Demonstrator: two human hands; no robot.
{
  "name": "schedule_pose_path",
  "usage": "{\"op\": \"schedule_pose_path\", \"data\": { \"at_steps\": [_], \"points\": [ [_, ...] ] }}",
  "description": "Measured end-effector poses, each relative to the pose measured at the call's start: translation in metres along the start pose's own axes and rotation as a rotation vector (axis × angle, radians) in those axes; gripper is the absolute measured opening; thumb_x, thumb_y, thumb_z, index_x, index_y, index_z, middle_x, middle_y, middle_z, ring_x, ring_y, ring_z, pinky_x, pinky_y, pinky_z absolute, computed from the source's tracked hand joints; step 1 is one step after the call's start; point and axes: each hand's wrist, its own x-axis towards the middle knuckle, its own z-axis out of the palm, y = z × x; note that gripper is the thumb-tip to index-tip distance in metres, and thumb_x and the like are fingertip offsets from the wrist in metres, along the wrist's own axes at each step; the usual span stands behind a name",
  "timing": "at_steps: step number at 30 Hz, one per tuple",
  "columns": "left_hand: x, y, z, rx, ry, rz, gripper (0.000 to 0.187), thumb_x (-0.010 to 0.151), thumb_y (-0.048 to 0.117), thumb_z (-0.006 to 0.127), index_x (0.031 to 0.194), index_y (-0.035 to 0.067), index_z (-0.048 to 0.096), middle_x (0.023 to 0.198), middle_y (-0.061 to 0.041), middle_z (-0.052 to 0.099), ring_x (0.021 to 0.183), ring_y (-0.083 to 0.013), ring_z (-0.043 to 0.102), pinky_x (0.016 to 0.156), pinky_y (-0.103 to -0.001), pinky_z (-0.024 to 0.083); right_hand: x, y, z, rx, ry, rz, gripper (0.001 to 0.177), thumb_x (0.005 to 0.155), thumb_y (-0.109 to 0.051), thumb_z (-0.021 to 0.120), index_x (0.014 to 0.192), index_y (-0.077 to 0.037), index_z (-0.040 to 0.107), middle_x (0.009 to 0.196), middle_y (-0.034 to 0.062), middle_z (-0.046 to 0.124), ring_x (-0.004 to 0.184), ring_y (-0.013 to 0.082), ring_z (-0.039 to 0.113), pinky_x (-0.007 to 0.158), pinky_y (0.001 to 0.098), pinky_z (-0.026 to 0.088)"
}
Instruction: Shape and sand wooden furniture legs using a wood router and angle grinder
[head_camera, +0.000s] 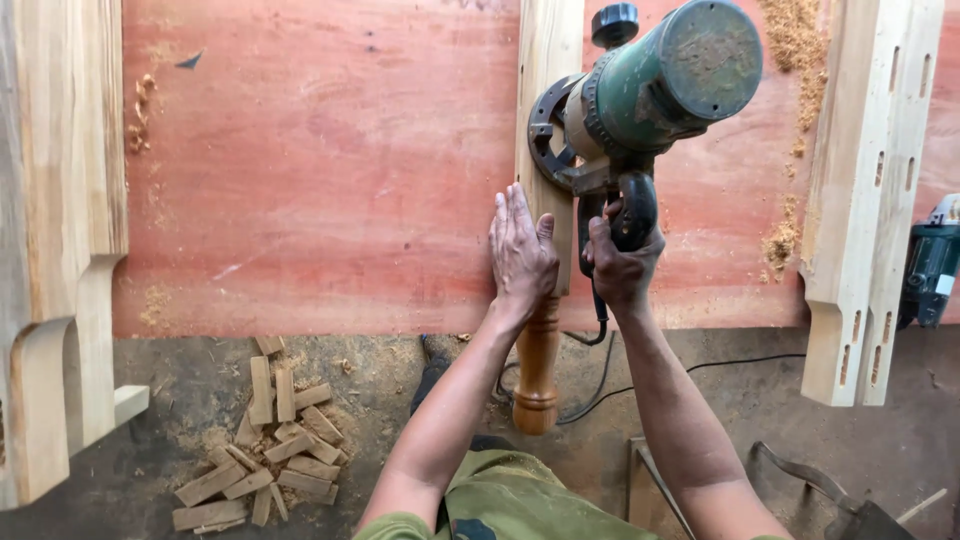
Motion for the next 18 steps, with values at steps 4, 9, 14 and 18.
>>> {"op": "schedule_pose_path", "data": {
  "at_steps": [4,9,14,18],
  "points": [
    [0.02,0.0,0.008,0.03,-0.021,0.0,0.07,0.109,0.047,0.028,0.158,-0.002,0.028,0.153,-0.031,0.045,0.145,-0.0469,0.04,0.116,-0.054,0.035,0.014,0.006,0.003,-0.012,0.015,0.014,0.009,0.092,0.005,0.066,0.098,0.002,0.061,0.057,0.0092,0.053,0.04,0.0165,0.057,0.045,0.029,0.048],
    [0.021,-0.002,0.01,0.097,-0.034,0.03,0.073,0.108,0.051,0.024,0.159,-0.002,0.025,0.153,-0.032,0.044,0.143,-0.048,0.041,0.115,-0.055,0.037,0.028,0.016,0.005,-0.032,0.021,0.04,0.008,0.091,0.007,0.066,0.097,0.004,0.062,0.055,0.011,0.054,0.04,0.0179,0.058,0.042,0.029,0.047],
    [0.023,-0.006,0.014,0.154,-0.001,0.077,0.074,0.108,0.051,0.023,0.158,-0.003,0.029,0.149,-0.033,0.047,0.14,-0.0475,0.045,0.113,-0.054,0.04,0.043,0.016,0.012,-0.019,0.02,0.031,0.008,0.091,0.006,0.066,0.098,0.004,0.062,0.054,0.0106,0.053,0.04,0.0178,0.058,0.042,0.0292,0.046],
    [0.024,-0.003,0.011,0.188,0.024,0.096,0.072,0.109,0.049,0.024,0.156,-0.006,0.031,0.146,-0.033,0.05,0.138,-0.0467,0.048,0.112,-0.053,0.041,0.055,0.018,0.016,-0.008,0.02,0.043,0.01,0.091,0.006,0.066,0.099,0.004,0.061,0.056,0.0089,0.052,0.04,0.0161,0.057,0.043,0.0276,0.046]
  ]
}}
